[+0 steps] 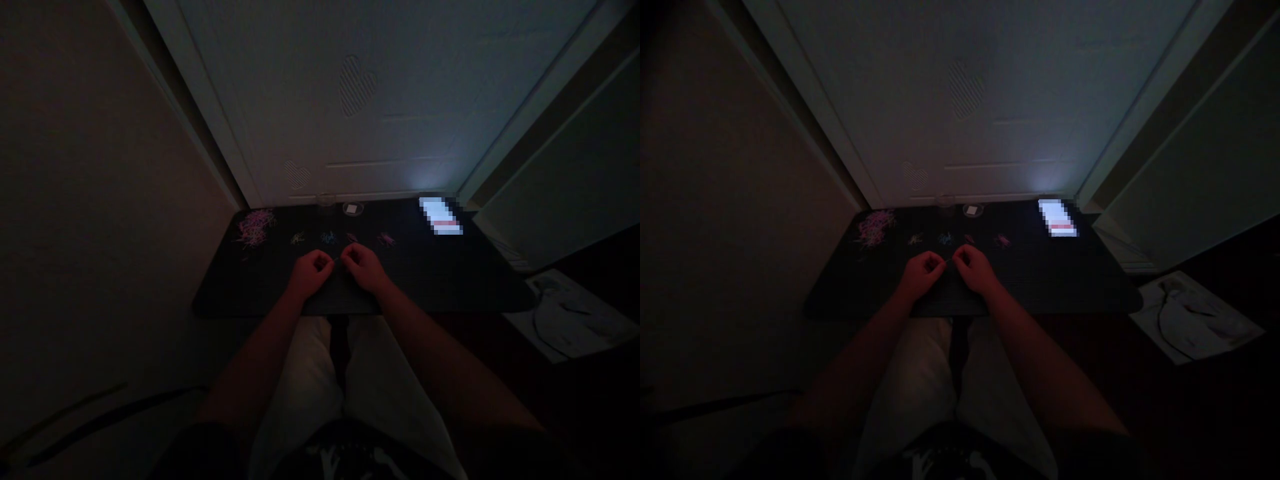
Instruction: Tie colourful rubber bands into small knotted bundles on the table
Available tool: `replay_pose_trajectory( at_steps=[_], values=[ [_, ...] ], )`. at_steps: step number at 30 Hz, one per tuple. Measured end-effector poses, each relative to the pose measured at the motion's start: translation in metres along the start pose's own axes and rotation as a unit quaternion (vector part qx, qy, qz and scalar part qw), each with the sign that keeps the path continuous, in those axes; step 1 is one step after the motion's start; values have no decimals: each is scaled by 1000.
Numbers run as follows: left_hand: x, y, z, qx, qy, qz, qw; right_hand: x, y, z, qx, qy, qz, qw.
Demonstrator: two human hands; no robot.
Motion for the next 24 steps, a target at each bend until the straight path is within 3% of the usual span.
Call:
replay_pose_trajectory(
  at_steps=[16, 24],
  values=[
    [1, -1, 1, 3, 10, -6, 1000, 8, -1, -3, -18, 1, -33, 999],
    [0, -1, 2, 1, 3, -3, 1000, 4, -1, -8, -21, -16, -18, 1000]
  ],
)
Point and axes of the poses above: each hand's wrist, its own y-axis towards the middle knuckle, its own x-axis out of the palm, z = x × y, the point moved 9 cm from there along y, towards the middle knuckle, and after that the axes turned 11 degrees about -x, right-handed, at the moved point
